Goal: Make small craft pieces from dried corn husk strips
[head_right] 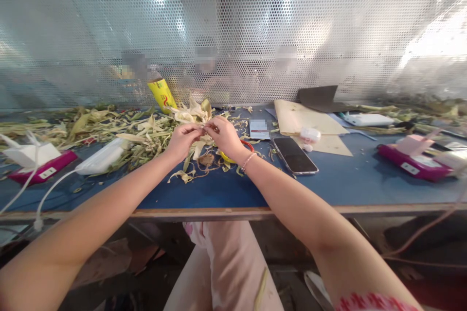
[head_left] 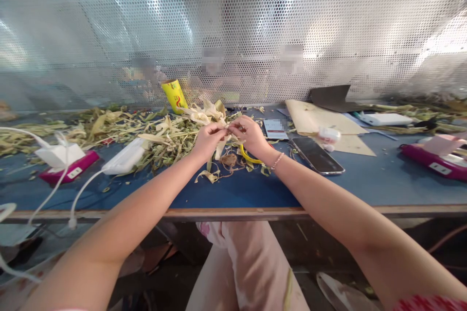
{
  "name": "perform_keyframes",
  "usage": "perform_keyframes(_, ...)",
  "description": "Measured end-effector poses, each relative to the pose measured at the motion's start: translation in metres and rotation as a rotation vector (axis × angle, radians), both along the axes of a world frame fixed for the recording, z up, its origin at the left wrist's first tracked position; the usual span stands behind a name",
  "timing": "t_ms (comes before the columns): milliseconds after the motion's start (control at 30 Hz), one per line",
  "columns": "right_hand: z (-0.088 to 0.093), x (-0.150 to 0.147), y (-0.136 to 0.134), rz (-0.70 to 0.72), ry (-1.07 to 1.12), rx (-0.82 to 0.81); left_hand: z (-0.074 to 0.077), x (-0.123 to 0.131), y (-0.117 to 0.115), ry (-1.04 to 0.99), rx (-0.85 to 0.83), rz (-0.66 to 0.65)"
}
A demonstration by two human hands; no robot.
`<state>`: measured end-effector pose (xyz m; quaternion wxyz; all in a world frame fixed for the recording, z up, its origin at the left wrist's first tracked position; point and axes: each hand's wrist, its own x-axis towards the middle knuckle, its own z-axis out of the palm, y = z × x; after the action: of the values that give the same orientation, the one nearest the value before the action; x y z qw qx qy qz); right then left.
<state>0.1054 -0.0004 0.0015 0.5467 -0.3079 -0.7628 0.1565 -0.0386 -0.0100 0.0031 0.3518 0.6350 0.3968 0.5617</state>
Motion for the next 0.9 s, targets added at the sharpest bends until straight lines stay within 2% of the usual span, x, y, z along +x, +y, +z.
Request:
perform_keyframes(200, 0.002, -0.001, -0.001, -0.033, -0.005, -0.003, -0.002, 0.001, 0.001, -0.034, -0.034, -0.005)
perform_keyframes(433, 0.004, 0.000, -0.002, -0.038, 0.001, 0.019, 0.009, 0.008, -0.008, -0.225, -0.215, -0.155)
perform_keyframes(900, 0.005, 0.004, 0.003, 0.033, -0.031, 0.030, 0.010, 0.008, -0.009, -0.222, -0.206, -0.141)
